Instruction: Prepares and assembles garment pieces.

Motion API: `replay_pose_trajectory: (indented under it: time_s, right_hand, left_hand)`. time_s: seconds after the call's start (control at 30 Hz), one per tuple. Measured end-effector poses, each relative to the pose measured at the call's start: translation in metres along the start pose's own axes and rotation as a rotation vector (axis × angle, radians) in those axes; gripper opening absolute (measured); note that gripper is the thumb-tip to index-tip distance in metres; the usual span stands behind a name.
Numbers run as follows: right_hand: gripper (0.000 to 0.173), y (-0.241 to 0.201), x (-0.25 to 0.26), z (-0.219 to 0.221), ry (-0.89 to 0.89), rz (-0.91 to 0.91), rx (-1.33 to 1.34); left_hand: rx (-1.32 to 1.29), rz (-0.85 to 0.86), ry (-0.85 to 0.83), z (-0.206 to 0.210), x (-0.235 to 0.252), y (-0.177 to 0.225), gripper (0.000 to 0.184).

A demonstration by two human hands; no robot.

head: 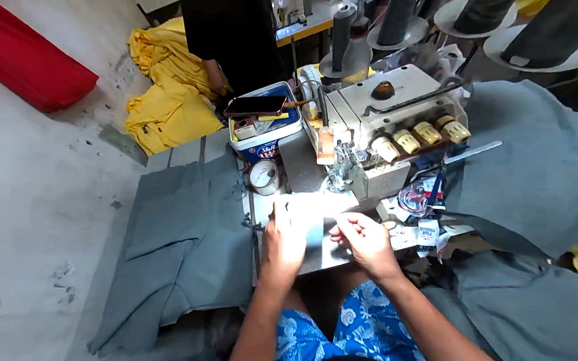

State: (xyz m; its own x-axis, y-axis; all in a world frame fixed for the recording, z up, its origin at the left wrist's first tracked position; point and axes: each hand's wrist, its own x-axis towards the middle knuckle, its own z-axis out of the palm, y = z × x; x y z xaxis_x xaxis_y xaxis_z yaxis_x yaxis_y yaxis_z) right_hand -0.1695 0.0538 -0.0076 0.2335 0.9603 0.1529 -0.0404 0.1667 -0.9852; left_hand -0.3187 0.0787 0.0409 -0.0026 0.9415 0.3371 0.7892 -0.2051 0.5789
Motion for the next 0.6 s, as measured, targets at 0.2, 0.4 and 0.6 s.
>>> replay_pose_trajectory:
  time_s: [0.2, 0.4, 0.6]
  right_hand:
    - [0.025, -0.003, 0.005, -0.003, -0.104, 0.160, 0.180]
    - [0.019, 0.001, 0.010, -0.023, -0.028, 0.159, 0.145]
    - [0.023, 0.007, 0.038, -0.057, 0.141, 0.139, 0.105]
  left_hand:
    - [-0.169, 0.080, -0.127, 0.009, -0.051, 0.018, 0.031]
    - [-0.312, 0.274, -0.369, 0.027, -0.064, 0.016, 0.035]
    - [-0.292, 0.282, -0.475, -0.001, -0.054, -0.023, 0.021]
